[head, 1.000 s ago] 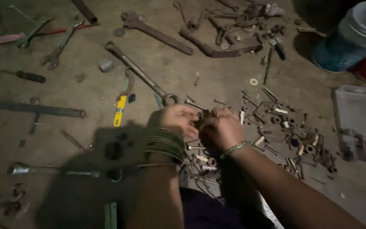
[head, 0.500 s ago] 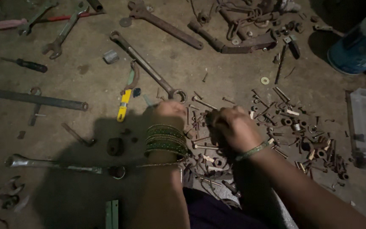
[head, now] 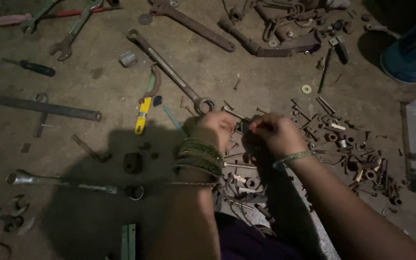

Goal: The person sorts through a pile of metal hardware on the floor by hand, picking up and examining items like screws, nuts, and bolts before placing them into a plastic organizer box.

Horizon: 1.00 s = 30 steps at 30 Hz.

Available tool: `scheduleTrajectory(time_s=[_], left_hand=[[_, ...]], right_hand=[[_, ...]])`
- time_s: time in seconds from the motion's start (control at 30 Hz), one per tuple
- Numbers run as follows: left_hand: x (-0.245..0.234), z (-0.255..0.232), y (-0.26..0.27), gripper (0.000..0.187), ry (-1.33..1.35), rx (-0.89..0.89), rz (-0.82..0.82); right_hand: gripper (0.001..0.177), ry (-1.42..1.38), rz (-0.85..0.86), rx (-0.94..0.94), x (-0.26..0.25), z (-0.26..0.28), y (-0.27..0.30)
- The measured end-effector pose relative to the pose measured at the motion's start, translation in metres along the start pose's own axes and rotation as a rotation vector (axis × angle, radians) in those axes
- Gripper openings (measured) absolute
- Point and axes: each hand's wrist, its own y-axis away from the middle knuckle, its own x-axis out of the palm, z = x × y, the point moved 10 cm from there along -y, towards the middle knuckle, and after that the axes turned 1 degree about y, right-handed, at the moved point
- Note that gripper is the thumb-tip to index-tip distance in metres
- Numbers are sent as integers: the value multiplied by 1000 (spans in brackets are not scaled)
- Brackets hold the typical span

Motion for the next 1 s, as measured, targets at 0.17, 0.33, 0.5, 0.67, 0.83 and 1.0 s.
scheduleTrajectory(time_s=[0.17,0.33,0.5,0.67,0.83,1.0], left_hand=[[-20,29,-19,17,-76,-157,-120],[-25,63,-36,26,17,-252,-207],[-44,10,-16,20,-61,188,-364],[-50,-21,22,20,-128,94,-330],[-27,-83,44,21,-252,388,-323],[72,-145,81,18,-481,580,-135]], right_hand=[[15,222,-191,-475,5,53,12],[22,333,-205,-461,17,67,9],[26,373,-151,-433,22,77,11],[30,610,-312,-568,26,99,27],[28,421,-284,-570,-13,68,42],[38,344,-248,-414,-118,-40,57]])
